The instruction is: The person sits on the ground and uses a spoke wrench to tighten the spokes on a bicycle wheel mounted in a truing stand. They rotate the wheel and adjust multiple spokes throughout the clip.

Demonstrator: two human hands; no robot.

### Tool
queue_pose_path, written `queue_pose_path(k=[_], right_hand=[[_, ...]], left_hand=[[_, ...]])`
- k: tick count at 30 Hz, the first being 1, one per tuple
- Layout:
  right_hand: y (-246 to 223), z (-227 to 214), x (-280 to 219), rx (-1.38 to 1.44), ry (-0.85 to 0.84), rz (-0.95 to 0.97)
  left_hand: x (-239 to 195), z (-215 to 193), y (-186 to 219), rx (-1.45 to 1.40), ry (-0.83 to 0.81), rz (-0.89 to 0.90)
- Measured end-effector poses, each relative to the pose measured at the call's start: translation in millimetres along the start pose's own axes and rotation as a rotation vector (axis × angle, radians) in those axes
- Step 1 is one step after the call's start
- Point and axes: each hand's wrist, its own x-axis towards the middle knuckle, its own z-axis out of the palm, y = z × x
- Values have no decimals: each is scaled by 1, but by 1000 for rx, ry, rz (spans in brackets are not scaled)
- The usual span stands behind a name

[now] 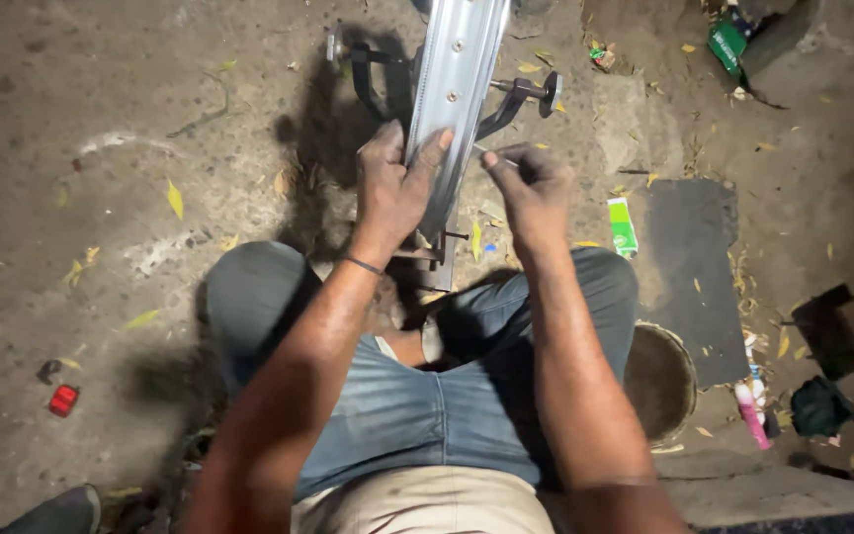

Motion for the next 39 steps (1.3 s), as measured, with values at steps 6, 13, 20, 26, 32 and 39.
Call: queue_pose_path(k=[6,13,20,26,32,39], right_hand=[[7,-3,13,-190,-110,-146],[-25,17,81,119,-232,-341],[7,12,-5,-360,6,-174],[50,12,-34,-39,-159,-88],[29,13,99,-92,-37,-361],[1,25,8,-201,57,-215]], left_hand=[[3,-4,-4,109,-82,-9],[4,-7,-3,-86,-166,1],[8,-6,0,159,-87,58],[4,-2,-7,298,-131,-74],[6,-4,0,60,-134,39],[19,-4,-3,137,-142,55]])
